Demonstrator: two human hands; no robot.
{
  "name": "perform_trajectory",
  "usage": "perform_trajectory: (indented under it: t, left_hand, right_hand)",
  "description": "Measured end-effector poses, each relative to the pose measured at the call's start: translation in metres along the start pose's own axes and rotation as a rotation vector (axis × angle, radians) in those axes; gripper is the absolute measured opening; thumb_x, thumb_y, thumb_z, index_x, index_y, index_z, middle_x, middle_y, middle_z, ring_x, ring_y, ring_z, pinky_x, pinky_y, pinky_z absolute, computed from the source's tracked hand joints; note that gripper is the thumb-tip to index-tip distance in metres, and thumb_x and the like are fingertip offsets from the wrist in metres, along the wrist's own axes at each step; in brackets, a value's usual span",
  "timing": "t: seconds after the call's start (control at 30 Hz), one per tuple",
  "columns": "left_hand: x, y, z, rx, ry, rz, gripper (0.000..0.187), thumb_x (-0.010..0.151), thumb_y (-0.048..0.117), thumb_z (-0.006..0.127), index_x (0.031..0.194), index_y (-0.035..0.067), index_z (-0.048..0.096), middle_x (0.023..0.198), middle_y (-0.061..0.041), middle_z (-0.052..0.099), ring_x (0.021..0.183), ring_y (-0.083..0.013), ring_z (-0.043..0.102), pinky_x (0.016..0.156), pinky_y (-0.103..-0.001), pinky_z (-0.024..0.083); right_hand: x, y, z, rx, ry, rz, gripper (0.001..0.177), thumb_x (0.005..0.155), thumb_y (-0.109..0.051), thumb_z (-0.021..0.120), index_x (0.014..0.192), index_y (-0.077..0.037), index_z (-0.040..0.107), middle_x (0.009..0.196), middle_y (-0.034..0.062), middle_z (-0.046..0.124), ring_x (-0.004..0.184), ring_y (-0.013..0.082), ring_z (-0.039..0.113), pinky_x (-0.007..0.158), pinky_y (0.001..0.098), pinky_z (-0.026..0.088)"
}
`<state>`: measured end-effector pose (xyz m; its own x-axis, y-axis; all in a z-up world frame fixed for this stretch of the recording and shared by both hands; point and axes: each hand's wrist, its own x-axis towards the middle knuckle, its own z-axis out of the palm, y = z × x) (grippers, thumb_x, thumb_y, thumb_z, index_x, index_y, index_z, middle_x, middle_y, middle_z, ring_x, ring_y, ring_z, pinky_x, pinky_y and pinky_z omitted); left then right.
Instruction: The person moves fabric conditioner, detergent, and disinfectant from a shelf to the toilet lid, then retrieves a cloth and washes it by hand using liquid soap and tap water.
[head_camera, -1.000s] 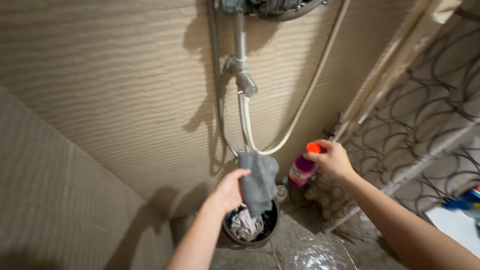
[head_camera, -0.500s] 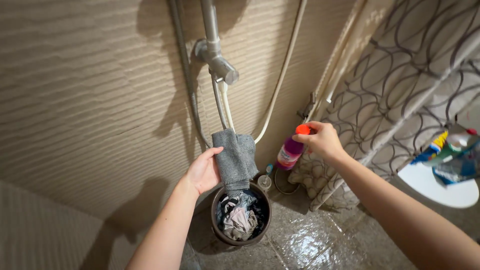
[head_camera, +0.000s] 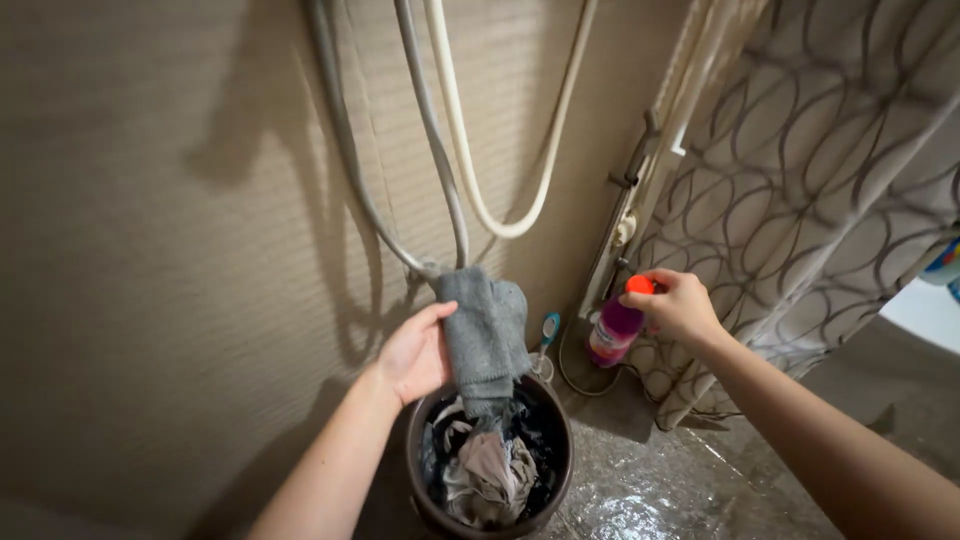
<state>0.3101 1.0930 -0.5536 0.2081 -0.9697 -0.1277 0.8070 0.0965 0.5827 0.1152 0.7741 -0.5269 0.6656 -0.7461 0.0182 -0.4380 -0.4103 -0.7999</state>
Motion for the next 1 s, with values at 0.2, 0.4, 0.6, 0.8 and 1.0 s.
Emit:
perform_trajectory:
  t: [0.2, 0.4, 0.6, 0.8, 1.0]
  left_hand:
    - [0.035, -0.043, -0.101, -0.013, -0.121, 0.035, 0.053, 0.103, 0.034, 0.043, 0.139, -0.004, 0.053, 0.137, -0.019, 0.063, 0.127, -0.0329, 0.060, 0.116, -0.050, 0.040]
    - [0.062, -0.077, -0.159, 0.014, -0.219, 0.055, 0.049, 0.105, 0.033, 0.042, 0.137, -0.002, 0.055, 0.136, -0.018, 0.064, 0.127, -0.0330, 0.060, 0.115, -0.052, 0.040]
    - [0.058, -0.089, -0.174, 0.005, -0.192, 0.030, 0.050, 0.104, 0.033, 0.042, 0.135, -0.002, 0.058, 0.134, -0.018, 0.066, 0.124, -0.0315, 0.062, 0.114, -0.050, 0.042]
    - [0.041, -0.075, -0.193, 0.014, -0.066, 0.051, 0.050, 0.101, 0.036, 0.044, 0.131, -0.001, 0.060, 0.127, -0.017, 0.069, 0.118, -0.0308, 0.065, 0.109, -0.050, 0.046]
    - [0.034, -0.088, -0.227, 0.162, 0.081, 0.123, 0.052, 0.100, 0.038, 0.044, 0.128, -0.002, 0.062, 0.122, -0.017, 0.071, 0.111, -0.0300, 0.068, 0.104, -0.047, 0.051]
  right_hand:
    - [0.013, 0.096, 0.076, 0.037, 0.055, -0.007, 0.036, 0.076, -0.016, 0.081, 0.107, 0.000, 0.074, 0.075, 0.0078, 0.071, 0.056, 0.0139, 0.063, 0.052, 0.0325, 0.054]
    - [0.013, 0.160, 0.132, -0.045, 0.035, -0.014, 0.034, 0.079, -0.016, 0.077, 0.109, -0.002, 0.075, 0.075, 0.0138, 0.072, 0.054, 0.0188, 0.066, 0.053, 0.0351, 0.055]
    - [0.030, 0.175, 0.133, -0.062, 0.027, 0.049, 0.037, 0.080, -0.017, 0.075, 0.116, -0.005, 0.072, 0.080, 0.0116, 0.071, 0.058, 0.0200, 0.066, 0.052, 0.0362, 0.054]
    - [0.051, 0.245, 0.139, 0.004, -0.103, 0.241, 0.041, 0.084, -0.017, 0.078, 0.121, -0.004, 0.067, 0.092, 0.0170, 0.074, 0.071, 0.0267, 0.073, 0.059, 0.0408, 0.062]
    - [0.060, 0.400, 0.199, -0.336, -0.185, 0.277, 0.050, 0.080, -0.016, 0.081, 0.128, -0.012, 0.067, 0.106, 0.0195, 0.078, 0.075, 0.0323, 0.080, 0.068, 0.0426, 0.064]
